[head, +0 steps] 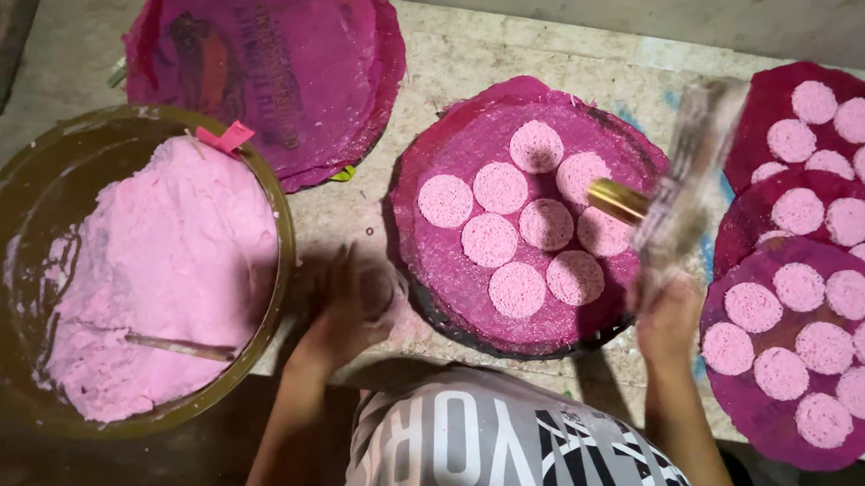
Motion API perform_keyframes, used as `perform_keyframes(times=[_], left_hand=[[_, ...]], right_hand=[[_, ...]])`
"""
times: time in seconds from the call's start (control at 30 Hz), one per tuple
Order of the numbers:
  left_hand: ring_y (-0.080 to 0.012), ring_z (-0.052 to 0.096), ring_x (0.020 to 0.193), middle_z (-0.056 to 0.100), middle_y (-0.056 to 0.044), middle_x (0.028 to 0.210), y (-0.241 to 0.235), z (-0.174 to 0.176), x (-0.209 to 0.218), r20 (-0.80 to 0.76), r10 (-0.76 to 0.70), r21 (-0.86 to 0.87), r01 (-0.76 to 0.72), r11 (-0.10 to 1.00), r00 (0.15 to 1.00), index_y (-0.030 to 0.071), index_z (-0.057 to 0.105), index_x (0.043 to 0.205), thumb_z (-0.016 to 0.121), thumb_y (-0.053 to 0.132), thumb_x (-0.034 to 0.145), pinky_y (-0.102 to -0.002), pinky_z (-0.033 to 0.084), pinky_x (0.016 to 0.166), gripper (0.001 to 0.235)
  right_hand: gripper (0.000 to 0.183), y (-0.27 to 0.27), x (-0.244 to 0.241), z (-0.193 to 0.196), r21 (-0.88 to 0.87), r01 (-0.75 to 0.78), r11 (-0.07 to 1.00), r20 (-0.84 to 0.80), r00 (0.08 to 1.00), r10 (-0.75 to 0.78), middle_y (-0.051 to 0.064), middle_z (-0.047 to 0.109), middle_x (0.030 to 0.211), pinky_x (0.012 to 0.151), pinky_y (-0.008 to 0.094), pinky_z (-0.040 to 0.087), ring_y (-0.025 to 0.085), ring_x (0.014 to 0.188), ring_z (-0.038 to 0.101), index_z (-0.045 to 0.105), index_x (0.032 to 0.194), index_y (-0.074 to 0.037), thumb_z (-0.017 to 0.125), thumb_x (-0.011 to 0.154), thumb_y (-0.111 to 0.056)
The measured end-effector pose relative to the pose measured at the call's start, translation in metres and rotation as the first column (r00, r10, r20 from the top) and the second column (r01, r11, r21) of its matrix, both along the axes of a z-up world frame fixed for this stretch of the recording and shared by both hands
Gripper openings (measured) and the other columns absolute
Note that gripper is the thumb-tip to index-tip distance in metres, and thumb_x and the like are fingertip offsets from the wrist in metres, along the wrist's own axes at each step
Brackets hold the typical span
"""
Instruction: The person scoops pink dough from a bowl using a metal scoop and places it into a circular mold on a purple mat. They press the dough into the mold to form round shapes and arrange them on the mat. The process is repeated multiple times.
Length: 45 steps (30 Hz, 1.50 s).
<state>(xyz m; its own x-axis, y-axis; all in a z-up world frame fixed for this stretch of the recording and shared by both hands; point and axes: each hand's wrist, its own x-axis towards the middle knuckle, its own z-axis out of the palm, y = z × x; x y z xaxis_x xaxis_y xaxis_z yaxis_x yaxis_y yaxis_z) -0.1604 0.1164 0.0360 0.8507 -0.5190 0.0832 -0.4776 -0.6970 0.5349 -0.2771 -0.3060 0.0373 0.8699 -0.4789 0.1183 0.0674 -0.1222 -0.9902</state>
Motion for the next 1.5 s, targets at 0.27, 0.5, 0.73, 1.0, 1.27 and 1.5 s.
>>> perform_keyframes(times=[0.27,0.5,0.73,1.0,1.27,1.5], left_hand=[[-0.0460,0.025,0.145,0.028,-0.023,0.157,0.030,-0.054,-0.041,-0.107,0.266,0.055,-0.261,0.964,0.958,0.007,0.014,0.158,0.094,0.031,0.056,-0.060,0.018,0.118,0.131],[-0.0416,0.040,0.132,0.047,-0.017,0.146,0.031,-0.053,-0.055,0.045,0.149,-0.170,-0.139,0.976,0.988,0.008,0.042,0.147,0.087,0.020,0.064,-0.053,0.032,0.111,0.096],[-0.0391,0.050,0.126,0.058,-0.018,0.136,0.023,-0.014,-0.024,-0.050,-0.018,-0.282,0.003,0.959,0.999,0.005,0.055,0.140,0.070,0.011,0.081,-0.047,0.036,0.109,0.061],[-0.0369,0.064,0.110,0.065,-0.021,0.118,-0.040,0.008,0.052,0.009,-0.054,-0.388,0.053,0.920,0.999,0.004,0.061,0.133,0.061,0.012,0.096,-0.044,0.049,0.098,0.038],[-0.0352,0.066,0.104,0.064,-0.022,0.118,-0.119,-0.044,0.161,0.109,0.049,-0.338,-0.009,0.941,0.993,0.003,0.063,0.128,0.063,0.005,0.089,-0.044,0.055,0.093,0.039],[-0.0392,0.065,0.106,0.063,-0.020,0.120,-0.147,-0.044,0.191,0.050,0.183,0.073,-0.187,0.980,0.982,0.012,0.068,0.121,0.066,0.017,0.089,-0.050,0.053,0.090,0.033]], right_hand=[[0.056,0.152,0.191,0.020,-0.182,-0.490,0.852,-0.359,0.840,0.407,0.012,0.072,0.110,0.071,0.034,0.060,0.018,0.088,0.071,0.053,0.132,-0.001,0.072,0.090,-0.033],[0.049,0.303,0.317,-0.020,-0.490,-0.425,0.761,-0.214,0.905,0.368,0.019,0.073,0.096,0.079,0.047,0.056,0.037,0.090,0.072,0.064,0.115,-0.006,0.073,0.090,-0.047],[0.047,0.235,0.256,-0.010,-0.501,-0.153,0.852,0.130,0.960,0.249,0.018,0.061,0.120,0.098,0.047,0.051,0.034,0.115,0.060,0.063,0.128,-0.007,0.079,0.087,-0.021],[0.026,-0.021,0.081,0.004,-0.683,0.290,0.670,-0.038,0.902,-0.429,0.022,0.063,0.115,0.089,0.047,0.053,0.040,0.103,0.065,0.068,0.115,-0.005,0.072,0.095,-0.021],[0.021,-0.046,0.049,-0.028,-0.840,0.048,0.540,-0.283,0.810,-0.513,0.021,0.066,0.107,0.082,0.051,0.053,0.041,0.098,0.065,0.077,0.100,-0.008,0.077,0.085,-0.023],[0.019,-0.028,0.052,-0.021,-0.837,0.132,0.531,-0.195,0.835,-0.514,0.020,0.068,0.104,0.081,0.051,0.053,0.042,0.098,0.065,0.068,0.096,-0.004,0.075,0.085,-0.017]])
